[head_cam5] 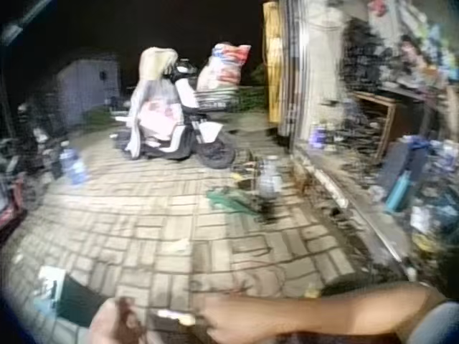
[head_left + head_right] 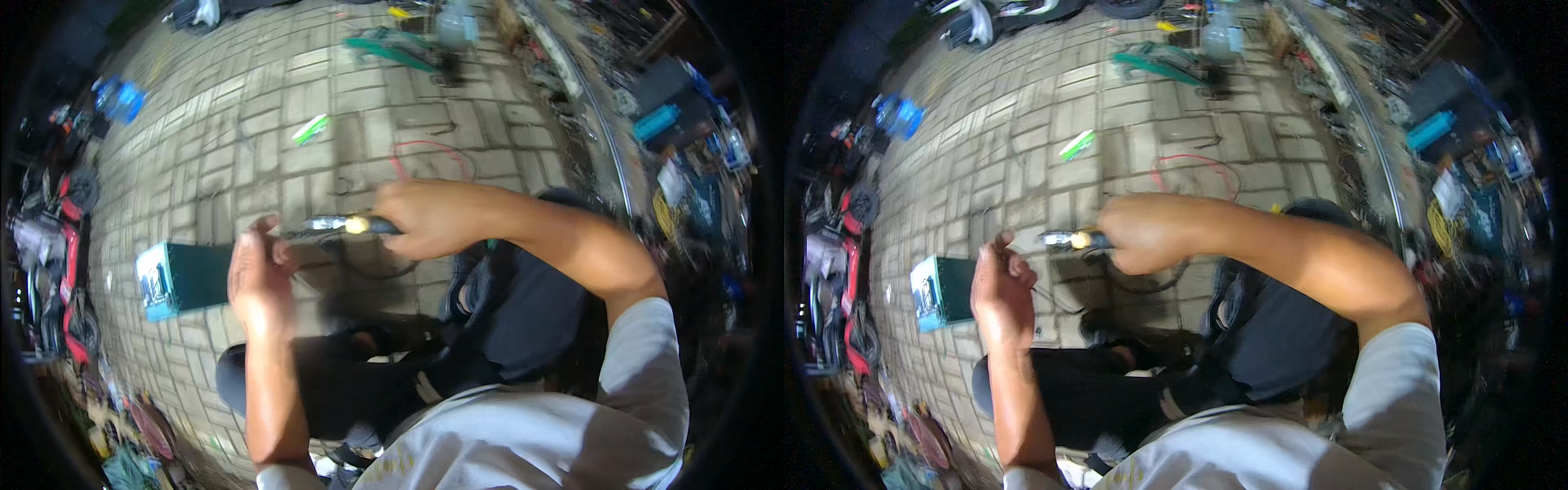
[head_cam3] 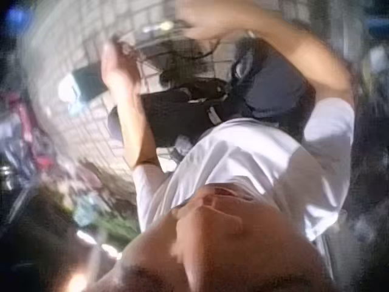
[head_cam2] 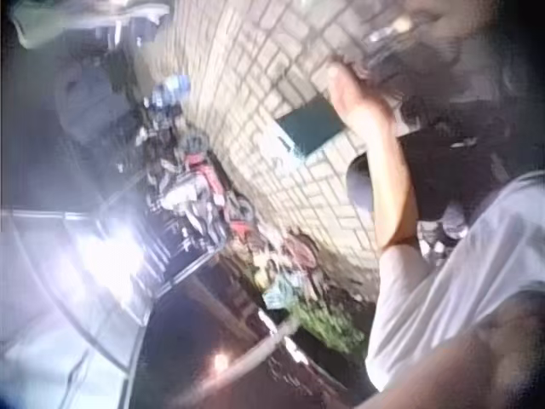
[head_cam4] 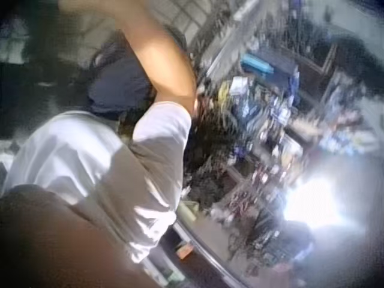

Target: The person sits on the floor and uses pliers to strip the insulation from the ends of two wires. They twist the exposed strands together, then wrap the connection with black electrical tape. Finally, they place the taped wire assembly into a green metal box.

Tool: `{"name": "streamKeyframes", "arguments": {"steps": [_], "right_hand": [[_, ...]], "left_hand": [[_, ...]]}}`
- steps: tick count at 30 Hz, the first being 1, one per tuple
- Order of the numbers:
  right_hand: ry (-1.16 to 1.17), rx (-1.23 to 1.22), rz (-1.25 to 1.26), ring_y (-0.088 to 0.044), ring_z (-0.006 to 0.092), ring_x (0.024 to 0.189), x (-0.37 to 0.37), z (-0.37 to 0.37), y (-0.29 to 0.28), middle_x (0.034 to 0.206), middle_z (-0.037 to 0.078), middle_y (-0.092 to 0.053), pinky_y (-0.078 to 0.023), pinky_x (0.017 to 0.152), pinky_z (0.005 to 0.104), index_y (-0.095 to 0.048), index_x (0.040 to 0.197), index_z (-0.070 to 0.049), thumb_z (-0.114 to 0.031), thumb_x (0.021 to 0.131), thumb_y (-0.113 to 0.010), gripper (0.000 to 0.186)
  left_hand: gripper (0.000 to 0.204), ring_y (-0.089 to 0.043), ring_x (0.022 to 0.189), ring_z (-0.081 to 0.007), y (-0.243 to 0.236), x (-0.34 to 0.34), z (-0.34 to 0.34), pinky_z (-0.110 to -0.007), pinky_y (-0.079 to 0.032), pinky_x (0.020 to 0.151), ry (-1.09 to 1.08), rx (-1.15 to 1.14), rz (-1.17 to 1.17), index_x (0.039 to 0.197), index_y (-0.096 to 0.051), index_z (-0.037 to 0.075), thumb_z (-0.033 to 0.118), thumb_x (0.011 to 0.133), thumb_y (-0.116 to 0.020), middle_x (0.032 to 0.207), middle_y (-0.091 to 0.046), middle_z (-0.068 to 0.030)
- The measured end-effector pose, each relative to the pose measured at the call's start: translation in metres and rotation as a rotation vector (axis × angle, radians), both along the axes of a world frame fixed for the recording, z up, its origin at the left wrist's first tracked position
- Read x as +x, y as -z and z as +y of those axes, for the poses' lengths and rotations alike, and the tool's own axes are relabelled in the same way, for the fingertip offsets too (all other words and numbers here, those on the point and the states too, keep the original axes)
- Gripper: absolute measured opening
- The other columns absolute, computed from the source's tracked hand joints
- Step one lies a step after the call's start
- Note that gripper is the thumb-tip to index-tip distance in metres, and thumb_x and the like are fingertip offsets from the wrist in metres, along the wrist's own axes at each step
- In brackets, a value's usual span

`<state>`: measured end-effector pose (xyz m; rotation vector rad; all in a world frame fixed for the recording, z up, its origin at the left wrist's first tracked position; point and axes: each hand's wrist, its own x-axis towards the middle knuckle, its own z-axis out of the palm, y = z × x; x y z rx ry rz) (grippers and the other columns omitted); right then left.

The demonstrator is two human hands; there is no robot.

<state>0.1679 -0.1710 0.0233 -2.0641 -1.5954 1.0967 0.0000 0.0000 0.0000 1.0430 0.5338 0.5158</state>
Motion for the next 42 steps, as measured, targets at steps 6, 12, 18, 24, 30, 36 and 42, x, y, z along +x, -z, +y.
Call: {"name": "streamKeyframes", "arguments": {"steps": [6, 12, 18, 24, 30, 36, 42], "right_hand": [[0.214, 0.087, 0.597, -0.059, 0.0147, 0.073, -0.033, 0.0, 0.032, 0.078, 0.006, -0.063, -0.046, 0.068, 0.0279, -0.066, 0.099, 0.0, -0.012, 0.076, -0.061, 0.026], [0.211, 0.116, 0.68, -0.06, 0.0154, 0.096, -0.026, -0.009, 0.021, 0.101, 0.009, -0.065, -0.045, 0.088, 0.0291, -0.064, 0.106, 0.003, -0.011, 0.077, -0.06, 0.032], [0.527, 0.318, 0.756, -0.059, 0.0088, 0.084, -0.032, -0.006, 0.02, 0.11, 0.006, -0.062, -0.047, 0.074, 0.024, -0.065, 0.102, 0.002, -0.014, 0.083, -0.068, 0.026], [0.656, 0.624, 0.705, -0.057, 0.0076, 0.074, -0.021, 0.013, 0.014, 0.081, 0.002, -0.066, -0.045, 0.068, 0.0243, -0.066, 0.092, 0.0, -0.024, 0.082, -0.069, 0.026], [0.69, 0.558, 0.604, -0.054, 0.0075, 0.068, -0.02, 0.012, 0.0, 0.071, 0.001, -0.062, -0.044, 0.066, 0.0257, -0.065, 0.082, 0.0, -0.025, 0.08, -0.069, 0.026], [0.693, 0.523, 0.477, -0.052, 0.0076, 0.061, -0.021, 0.016, 0.006, 0.064, 0.001, -0.059, -0.043, 0.059, 0.028, -0.065, 0.078, 0.0, -0.026, 0.079, -0.065, 0.026], [0.614, 0.361, 0.419, -0.052, 0.0044, 0.064, -0.017, 0.014, -0.011, 0.071, -0.003, -0.06, -0.042, 0.06, 0.0228, -0.07, 0.093, -0.002, -0.022, 0.081, -0.07, 0.024]], "left_hand": [[0.033, -0.039, 0.067, -0.0097, 0.009, 0.005, -0.003, -0.025, -0.035, 0.062, 0.071, 0.117, -0.098, 0.119, -0.055, -0.004, 0.02, 0.096, -0.053, 0.072, -0.046, -0.0001], [0.031, -0.044, 0.073, -0.0114, 0.016, 0.001, -0.007, -0.026, -0.036, 0.068, 0.007, 0.096, -0.137, 0.118, -0.059, -0.004, 0.014, 0.093, -0.058, 0.097, -0.062, -0.0047], [0.031, -0.049, 0.081, -0.0143, 0.01, 0.008, -0.017, -0.028, -0.037, 0.075, 0.11, 0.202, -0.2, 0.116, -0.06, -0.003, 0.016, 0.093, -0.057, 0.094, -0.062, -0.0073], [0.025, -0.06, 0.085, -0.017, 0.004, 0.009, -0.032, -0.03, -0.047, 0.08, 0.229, 0.384, -0.1, 0.116, -0.059, -0.005, 0.003, 0.092, -0.056, 0.09, -0.065, -0.0125], [0.023, -0.061, 0.082, -0.0111, 0.002, 0.009, -0.034, -0.024, -0.05, 0.078, 0.185, 0.517, -0.018, 0.11, -0.064, -0.004, -0.003, 0.087, -0.062, 0.092, -0.067, -0.0087], [0.025, -0.062, 0.083, -0.0096, 0.004, 0.006, -0.033, -0.023, -0.05, 0.076, 0.152, 0.77, 0.055, 0.111, -0.064, -0.004, -0.003, 0.086, -0.064, 0.091, -0.068, -0.0082], [0.024, -0.061, 0.078, -0.0096, -0.003, 0.005, -0.037, -0.023, -0.05, 0.072, 0.136, 0.708, 0.036, 0.111, -0.063, -0.005, -0.001, 0.087, -0.064, 0.089, -0.068, -0.0094]]}}
